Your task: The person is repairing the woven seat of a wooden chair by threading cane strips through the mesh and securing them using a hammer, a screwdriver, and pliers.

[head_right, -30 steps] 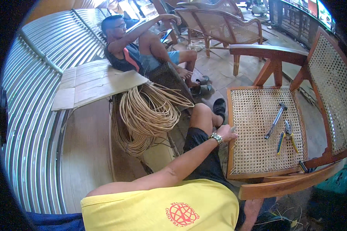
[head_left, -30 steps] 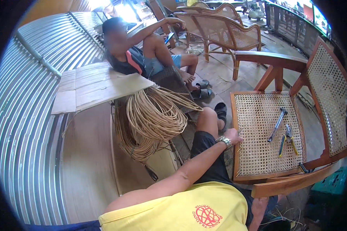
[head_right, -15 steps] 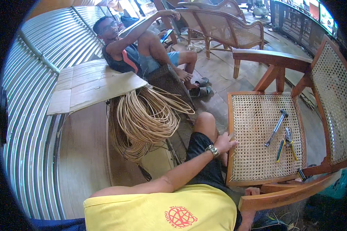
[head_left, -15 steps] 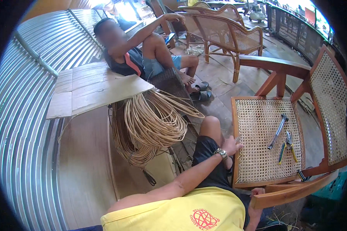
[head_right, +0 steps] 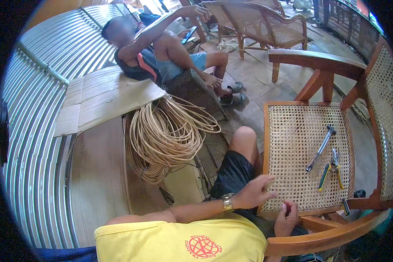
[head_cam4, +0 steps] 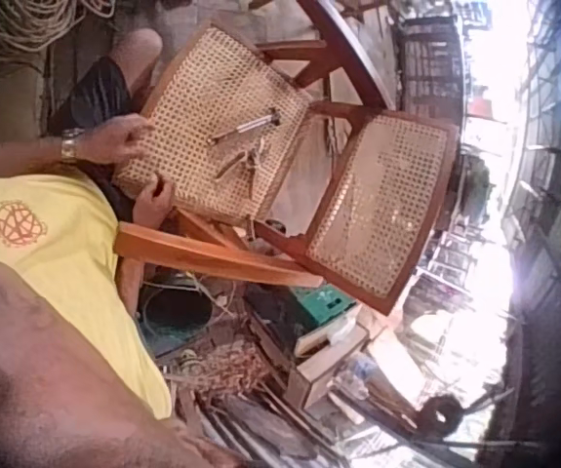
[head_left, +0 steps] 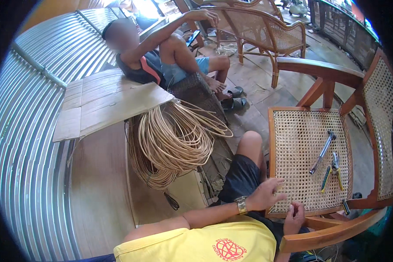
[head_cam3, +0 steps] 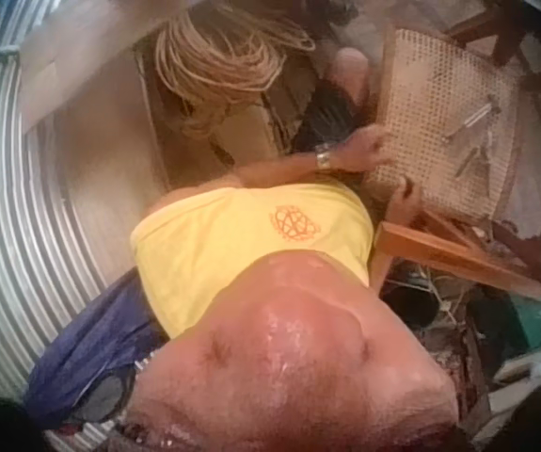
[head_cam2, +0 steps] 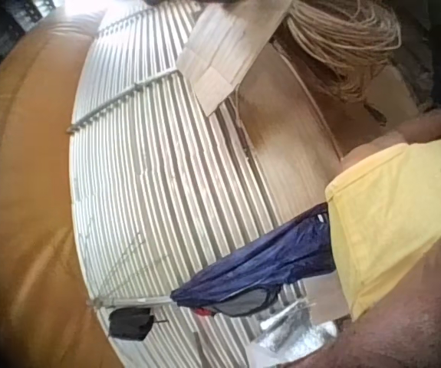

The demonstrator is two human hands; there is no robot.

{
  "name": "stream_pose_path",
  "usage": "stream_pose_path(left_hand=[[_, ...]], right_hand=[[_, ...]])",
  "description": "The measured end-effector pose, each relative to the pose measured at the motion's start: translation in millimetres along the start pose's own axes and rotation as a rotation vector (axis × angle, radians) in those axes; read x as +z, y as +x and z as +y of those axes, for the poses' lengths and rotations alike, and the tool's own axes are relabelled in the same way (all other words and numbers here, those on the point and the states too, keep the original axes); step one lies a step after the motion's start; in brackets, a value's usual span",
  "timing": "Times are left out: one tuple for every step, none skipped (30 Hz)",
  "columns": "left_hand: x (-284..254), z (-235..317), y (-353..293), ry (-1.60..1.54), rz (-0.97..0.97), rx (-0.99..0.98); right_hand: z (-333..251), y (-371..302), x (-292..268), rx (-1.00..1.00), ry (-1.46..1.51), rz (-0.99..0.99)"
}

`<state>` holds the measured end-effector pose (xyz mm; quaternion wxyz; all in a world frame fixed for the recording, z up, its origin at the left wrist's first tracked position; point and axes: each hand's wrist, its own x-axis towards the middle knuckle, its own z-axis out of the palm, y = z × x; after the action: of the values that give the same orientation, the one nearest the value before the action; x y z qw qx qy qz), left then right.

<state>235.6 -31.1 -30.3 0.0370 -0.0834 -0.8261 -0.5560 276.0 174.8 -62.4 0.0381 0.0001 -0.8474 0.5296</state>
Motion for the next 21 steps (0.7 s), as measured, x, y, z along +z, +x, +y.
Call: stream_pose_path(left_hand=[[0,10,-1,-0.057,-0.085,-0.057],[1,11,-1,-0.055,-0.083,-0.066],[2,11,0,-0.065,-0.219,-0.159],[4,11,1,-0.076,-0.355,-0.249],[4,14,-3,-0.091,-0.3,-0.179],[7,11,-5,-0.09,-0.301,-0.182],[10,7,-8,-0.12,-0.307,-0.175],[13,3,-10,-0.15,-0.313,-0.167],[16,0,-12,-0.147,-0.314,-0.167],[18,0,-14,-0.163,-0.304,-0.134],[19,0,-14,-0.179,-0.293,-0.1],[19,-1,-13,-0.176,-0.296,-0.099],[16,4,-12,-0.142,-0.332,-0.182],[14,7,-11,-0.107,-0.367,-0.263],[16,3,-11,-0.104,-0.368,-0.262],[16,-1,-12,-0.102,-0.336,-0.218],[16,-3,-13,-0.099,-0.302,-0.173],[16,-6,-14,-0.095,-0.295,-0.171],[16,0,-14,-0.106,-0.284,-0.175],[15,3,-14,-0.116,-0.271,-0.179],[17,1,-14,-0.118,-0.275,-0.178]], right_hand=[[-5,0,-1,0.033,0.041,-0.016],[-7,0,0,0.037,0.043,-0.023],[-8,0,1,0.066,0.103,-0.049],[-9,0,0,0.093,0.163,-0.074],[-10,-2,0,0.097,0.164,-0.076],[-11,-3,-1,0.145,0.172,-0.115],[-12,-4,-2,0.193,0.181,-0.152],[-9,-5,-2,0.194,0.184,-0.152],[-5,-7,0,0.154,0.196,-0.131],[-3,-8,1,0.117,0.207,-0.107],[-2,-9,1,0.118,0.21,-0.105],[-2,-8,2,0.126,0.235,-0.1],[-2,-8,2,0.137,0.259,-0.095],[-4,-8,3,0.138,0.262,-0.094],[-7,-6,2,0.139,0.226,-0.121],[-9,-7,1,0.139,0.19,-0.152],[-10,-7,1,0.135,0.192,-0.155],[-11,-6,1,0.158,0.146,-0.178],[-10,-8,-1,0.194,0.094,-0.191],[-10,-11,-3,0.198,0.091,-0.187],[-11,-13,-7,0.183,0.066,-0.167]])
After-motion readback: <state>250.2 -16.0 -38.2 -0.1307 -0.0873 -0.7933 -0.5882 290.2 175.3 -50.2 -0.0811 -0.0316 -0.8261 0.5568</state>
